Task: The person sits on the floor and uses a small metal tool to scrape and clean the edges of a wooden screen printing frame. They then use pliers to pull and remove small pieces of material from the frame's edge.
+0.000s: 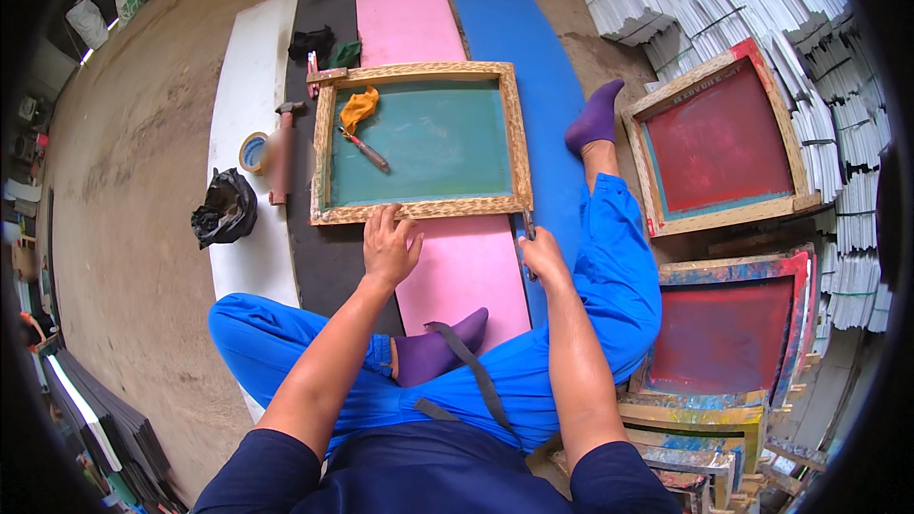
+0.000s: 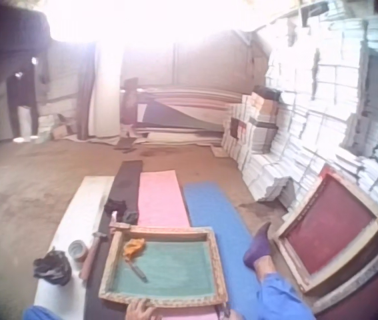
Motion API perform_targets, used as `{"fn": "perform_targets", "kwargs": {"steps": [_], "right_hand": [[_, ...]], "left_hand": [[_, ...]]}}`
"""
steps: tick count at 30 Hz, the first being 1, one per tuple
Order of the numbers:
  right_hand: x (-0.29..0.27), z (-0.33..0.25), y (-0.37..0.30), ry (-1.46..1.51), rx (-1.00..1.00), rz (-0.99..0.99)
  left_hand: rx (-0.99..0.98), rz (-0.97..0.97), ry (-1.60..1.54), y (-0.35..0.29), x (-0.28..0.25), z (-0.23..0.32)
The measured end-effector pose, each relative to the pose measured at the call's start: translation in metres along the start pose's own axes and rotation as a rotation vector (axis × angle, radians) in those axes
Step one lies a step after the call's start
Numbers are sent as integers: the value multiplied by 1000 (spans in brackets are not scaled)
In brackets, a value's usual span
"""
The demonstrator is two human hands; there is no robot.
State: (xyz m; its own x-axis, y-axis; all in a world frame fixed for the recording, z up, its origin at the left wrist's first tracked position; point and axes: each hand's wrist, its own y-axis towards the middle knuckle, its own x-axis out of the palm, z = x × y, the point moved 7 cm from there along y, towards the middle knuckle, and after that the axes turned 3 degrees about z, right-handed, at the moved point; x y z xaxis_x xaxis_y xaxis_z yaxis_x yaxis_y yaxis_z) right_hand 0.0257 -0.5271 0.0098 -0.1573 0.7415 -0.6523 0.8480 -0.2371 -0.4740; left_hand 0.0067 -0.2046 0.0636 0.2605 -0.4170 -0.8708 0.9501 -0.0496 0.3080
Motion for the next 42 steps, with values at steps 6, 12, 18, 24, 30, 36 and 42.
{"fn": "perform_targets", "kwargs": {"steps": [6,12,18,24,30,36,42], "right_hand": [[-11,-19,-4,-19,81,-54],[-9,-21,1,-71,41,-43],[-9,-18,13,-122,57,-94],[-18,-36,7,-232,154,-195],[-9,-10,20,-328,27,66],[1,-8,7,-194,68,152],[15,14,15,-7,118,97]], "left_hand": [[2,-23,3,-2,4,-1],[6,-34,-6,-3,4,-3],[2,-14,-34,-4,4,-3],[4,-7,-41,-5,5,-5],[9,28,-56,-4,5,-4],[11,27,-43,-5,6,-5],[15,32,-37,-5,5,-4]]}}
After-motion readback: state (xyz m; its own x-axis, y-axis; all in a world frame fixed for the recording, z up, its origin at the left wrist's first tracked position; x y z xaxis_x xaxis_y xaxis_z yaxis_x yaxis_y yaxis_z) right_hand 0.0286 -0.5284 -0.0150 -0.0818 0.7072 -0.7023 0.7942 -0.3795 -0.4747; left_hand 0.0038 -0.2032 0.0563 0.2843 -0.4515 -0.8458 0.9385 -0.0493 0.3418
